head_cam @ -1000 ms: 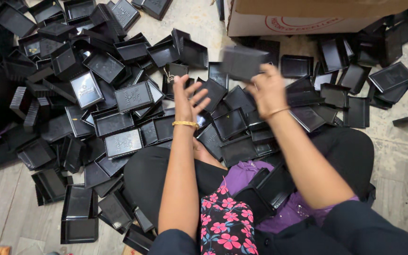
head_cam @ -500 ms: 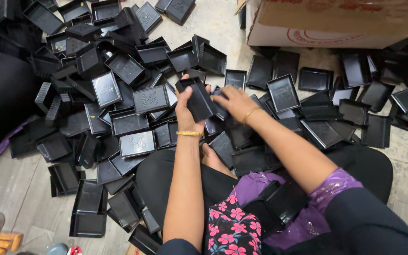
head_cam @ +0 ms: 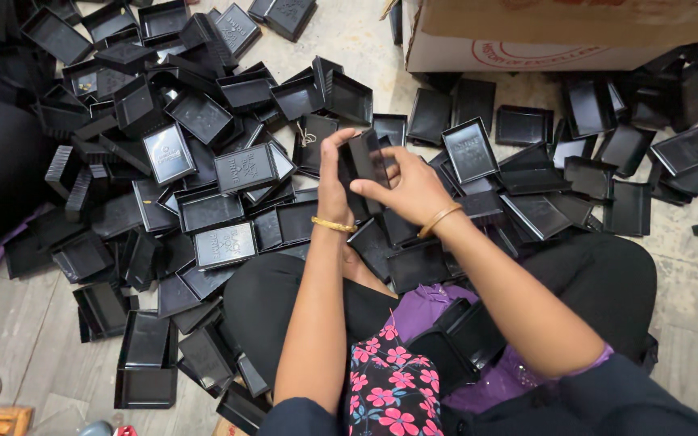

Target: The person sits on the floor among a large spread of black plastic boxes, picks them up one at a time, fits each lid onto a base, and places the assembled boxes into a cardboard box beside them.

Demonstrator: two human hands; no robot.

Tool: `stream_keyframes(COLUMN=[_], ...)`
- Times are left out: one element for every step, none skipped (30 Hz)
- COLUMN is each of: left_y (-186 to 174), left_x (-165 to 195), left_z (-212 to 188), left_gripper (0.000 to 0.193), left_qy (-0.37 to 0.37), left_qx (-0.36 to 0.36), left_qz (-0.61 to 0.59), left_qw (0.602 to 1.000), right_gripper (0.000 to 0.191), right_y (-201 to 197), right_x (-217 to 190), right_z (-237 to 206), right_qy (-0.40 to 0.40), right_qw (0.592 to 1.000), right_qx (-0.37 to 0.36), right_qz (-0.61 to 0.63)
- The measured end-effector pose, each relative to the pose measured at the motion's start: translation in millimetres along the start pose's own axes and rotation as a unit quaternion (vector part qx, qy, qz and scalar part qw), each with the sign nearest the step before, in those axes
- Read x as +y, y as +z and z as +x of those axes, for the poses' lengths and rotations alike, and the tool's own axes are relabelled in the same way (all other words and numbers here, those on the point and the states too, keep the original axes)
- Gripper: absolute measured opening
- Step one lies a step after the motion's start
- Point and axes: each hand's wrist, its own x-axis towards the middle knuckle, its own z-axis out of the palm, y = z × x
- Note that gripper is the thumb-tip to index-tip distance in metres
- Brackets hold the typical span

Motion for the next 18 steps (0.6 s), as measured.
stream_keyframes(left_y=[2,4,5,6,7,8,7,6,5,4,2,2,1,1,1,1,1,1], left_x=[0,0,0,0,1,1,2,4,7,10,13,15,17,18,19,20,19,18], left_z=[-1,-2,-2,-2,-1,0,0,1,2,3,3,3,2,2,1,0,-1,-2], left_gripper=[0.051,0.051,0.051,0.051,0.052,0.052,0.051,0.051,0.052,0.054,0.059,0.066,0.066,0.066,0.066,0.066,0.067,0.067], left_qy=[0.014,0.027,0.039,0.050,0.061,0.072,0.068,0.065,0.062,0.086,0.108,0.129,0.162,0.195,0.228,0.217,0.205,0.194], left_qx=[-0.008,-0.015,-0.022,-0.032,-0.043,-0.054,-0.054,-0.055,-0.055,-0.024,0.007,0.038,0.078,0.116,0.152,0.178,0.203,0.228], left_qz=[0.019,0.038,0.056,0.065,0.074,0.083,0.097,0.111,0.125,0.199,0.272,0.344,0.374,0.403,0.430,0.428,0.425,0.423], left_qw=[1.000,0.999,0.997,0.996,0.994,0.992,0.991,0.990,0.989,0.976,0.956,0.929,0.910,0.887,0.860,0.859,0.858,0.855], right_gripper=[0.075,0.075,0.076,0.077,0.077,0.077,0.077,0.073,0.073,0.076,0.071,0.067,0.064,0.065,0.067,0.069,0.063,0.057], right_y=[3,6,7,8,8,7,6,3,1,-1,-3,-5,-6,-5,-2,0,4,7], right_x=[0,1,3,6,10,14,17,20,21,22,21,19,16,11,7,2,-2,-5], right_z=[-2,-3,-4,-4,-3,-2,-1,-1,-1,-2,-5,-9,-15,-21,-27,-33,-39,-43], right_qy=[-0.002,-0.002,-0.002,-0.001,0.001,0.004,0.006,0.030,0.054,0.077,0.048,0.017,-0.013,-0.033,-0.053,-0.072,-0.055,-0.039], right_qw=[1.000,1.000,0.999,0.998,0.998,0.999,0.999,0.998,0.991,0.980,0.982,0.983,0.983,0.989,0.989,0.984,0.987,0.988], right_qx=[-0.001,0.006,0.012,0.018,0.007,-0.003,-0.014,-0.064,-0.113,-0.163,-0.167,-0.172,-0.176,-0.146,-0.115,-0.083,-0.060,-0.037], right_qz=[-0.018,-0.031,-0.044,-0.058,-0.055,-0.053,-0.049,-0.004,0.041,0.086,0.076,0.067,0.058,-0.008,-0.073,-0.139,-0.141,-0.144])
